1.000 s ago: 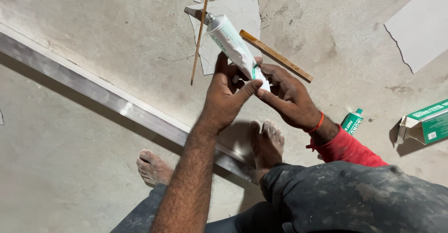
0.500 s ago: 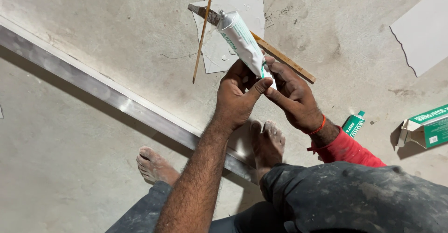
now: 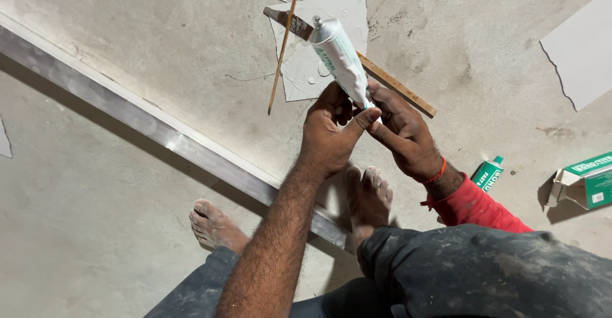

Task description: The person sits on the floor, opens a white adhesive paste tube and squeezes paste onto a sheet of paper, then opens a green adhesive tube and adds paste beside it. They use a flat wooden stick to mix and spread the paste on the paper next to metal trim strips.

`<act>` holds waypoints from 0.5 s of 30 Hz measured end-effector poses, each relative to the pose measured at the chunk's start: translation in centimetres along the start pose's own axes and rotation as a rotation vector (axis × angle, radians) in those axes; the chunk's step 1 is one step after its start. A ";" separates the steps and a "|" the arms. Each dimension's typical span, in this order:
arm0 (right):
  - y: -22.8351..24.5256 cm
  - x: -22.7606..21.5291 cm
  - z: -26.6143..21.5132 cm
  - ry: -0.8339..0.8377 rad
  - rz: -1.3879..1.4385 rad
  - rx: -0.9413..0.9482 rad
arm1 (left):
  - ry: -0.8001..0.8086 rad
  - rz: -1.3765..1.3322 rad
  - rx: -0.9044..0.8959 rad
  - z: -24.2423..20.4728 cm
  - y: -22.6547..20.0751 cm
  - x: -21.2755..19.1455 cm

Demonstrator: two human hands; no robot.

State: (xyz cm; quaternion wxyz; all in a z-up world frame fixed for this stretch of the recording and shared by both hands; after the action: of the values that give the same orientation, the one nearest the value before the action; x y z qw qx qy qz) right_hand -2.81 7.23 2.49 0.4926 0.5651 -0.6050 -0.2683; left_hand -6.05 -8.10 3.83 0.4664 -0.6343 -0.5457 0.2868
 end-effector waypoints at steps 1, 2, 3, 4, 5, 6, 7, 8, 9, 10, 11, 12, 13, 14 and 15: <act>0.0 0.0 0.0 0.002 0.000 0.000 | -0.001 0.000 0.000 0.0 -0.1 0.0; -0.1 0.0 0.1 0.016 0.006 0.016 | -0.003 0.016 -0.012 0.0 0.0 0.0; -0.2 0.0 0.1 0.030 0.013 0.033 | -0.005 0.032 -0.024 0.0 0.0 0.0; -0.4 -0.1 0.1 0.031 0.013 0.033 | -0.006 0.033 -0.024 0.0 -0.1 -0.1; -0.5 0.0 0.2 0.055 0.021 0.010 | -0.001 0.012 -0.027 -0.1 -0.2 -0.1; -0.6 0.0 0.1 0.077 0.027 -0.012 | 0.005 -0.012 -0.030 -0.1 -0.3 0.0; -0.8 -0.1 0.0 0.077 0.026 -0.010 | 0.006 -0.013 -0.031 -0.2 -0.1 0.1; -0.9 -0.2 0.1 0.063 0.042 -0.007 | 0.002 -0.037 -0.023 -0.2 0.0 0.2; -1.1 -0.3 0.1 0.049 0.057 -0.005 | -0.001 -0.060 -0.014 -0.2 0.0 0.2; -1.0 -0.2 0.2 0.050 0.058 -0.006 | -0.002 -0.059 -0.013 -0.1 0.2 0.2; -0.9 0.0 0.3 0.060 0.096 -0.003 | -0.018 -0.044 -0.034 0.1 0.6 0.2; -0.9 0.1 0.2 0.070 0.133 0.004 | -0.034 -0.032 -0.059 0.1 1.0 0.2; -1.0 0.0 0.2 0.070 0.133 0.006 | -0.035 -0.033 -0.060 0.1 1.1 0.3; -1.1 -0.1 0.2 0.066 0.133 0.003 | -0.044 -0.009 -0.080 0.2 1.4 0.4; -1.2 -0.2 0.2 0.062 0.133 -0.001 | -0.053 0.015 -0.099 0.2 1.5 0.4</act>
State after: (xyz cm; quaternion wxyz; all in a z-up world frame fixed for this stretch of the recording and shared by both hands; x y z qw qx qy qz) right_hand -2.51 7.06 1.30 0.5279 0.5315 -0.6257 -0.2176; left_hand -5.51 -7.63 2.40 0.4177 -0.6530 -0.5666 0.2795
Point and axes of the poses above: each hand's wrist, its own z-axis towards the middle knuckle, its own x-axis out of the palm, y = z × x, the point moved 5 cm from there along z, towards the middle knuckle, and after that the axes turned 4 degrees about -y, right-handed, at the moved point
